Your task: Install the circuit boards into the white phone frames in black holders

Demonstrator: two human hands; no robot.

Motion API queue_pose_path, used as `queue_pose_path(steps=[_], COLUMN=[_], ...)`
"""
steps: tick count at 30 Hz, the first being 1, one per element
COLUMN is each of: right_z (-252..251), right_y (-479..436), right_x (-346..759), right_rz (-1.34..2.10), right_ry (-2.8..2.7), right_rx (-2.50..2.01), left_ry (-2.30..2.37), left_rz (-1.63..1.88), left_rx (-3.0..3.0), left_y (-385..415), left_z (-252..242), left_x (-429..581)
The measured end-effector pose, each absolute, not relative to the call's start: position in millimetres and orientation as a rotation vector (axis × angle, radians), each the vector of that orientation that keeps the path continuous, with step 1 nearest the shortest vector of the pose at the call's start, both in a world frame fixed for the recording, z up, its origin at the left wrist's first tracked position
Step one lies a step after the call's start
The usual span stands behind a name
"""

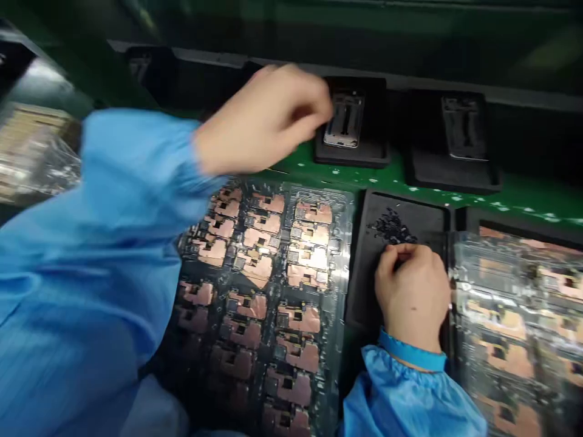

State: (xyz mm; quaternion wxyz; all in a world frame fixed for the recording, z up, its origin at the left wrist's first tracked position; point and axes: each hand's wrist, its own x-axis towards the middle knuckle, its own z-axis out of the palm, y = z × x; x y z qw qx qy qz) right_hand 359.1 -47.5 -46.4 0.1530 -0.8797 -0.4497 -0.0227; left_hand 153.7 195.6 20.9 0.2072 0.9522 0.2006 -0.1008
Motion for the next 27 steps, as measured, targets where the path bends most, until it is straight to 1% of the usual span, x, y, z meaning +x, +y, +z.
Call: queue_pose_path(steps=[2, 5, 9, 11, 13, 16, 18, 23, 27], right_z=[-45.2, -42.5, -31.8, -22.6, -13.9, -5.7, -3.4, -3.9, -6.2], right_y=[-43.3, -41.1, -47.2, -50.0, -51.3, -52.6, -54.5, -63.0, -63.4], right_x=[356.6, 354.9, 349.0, 341.4, 331.2, 315.1, 306.8, 302.5, 306.6], right_rz=[-0.073, -0.099, -0.002, 0.066, 0.120, 0.136, 0.165, 0.484, 0.542], right_ry=[-1.264, -1.292, -1.198, -1.112, -1.083, -1.117, -1.151, -1.196, -1.345], right_rx=[-2.590, -2.619, -2.516, -2.347, -2.074, -1.792, -1.737, -1.633, -1.550], left_ry=[0.638, 0.832, 1.121, 1.206, 1.212, 1.234, 1.275, 1.214, 1.188], left_rz=[-0.270, -0.139, 0.153, 0.286, 0.377, 0.407, 0.360, 0.240, 0.282], left_rx=[2.704, 2.766, 2.709, 2.648, 2.597, 2.583, 2.624, 2.696, 2.650], left_y=[182.4, 158.4, 125.9, 117.0, 116.1, 121.8, 125.0, 124.2, 124.1], left_z=[29.4, 35.7, 20.5, 11.3, 4.6, -4.3, -10.6, -21.3, -21.7], left_x=[105.8, 34.3, -16.5, -19.1, -15.5, -9.8, -8.1, -9.2, -12.7])
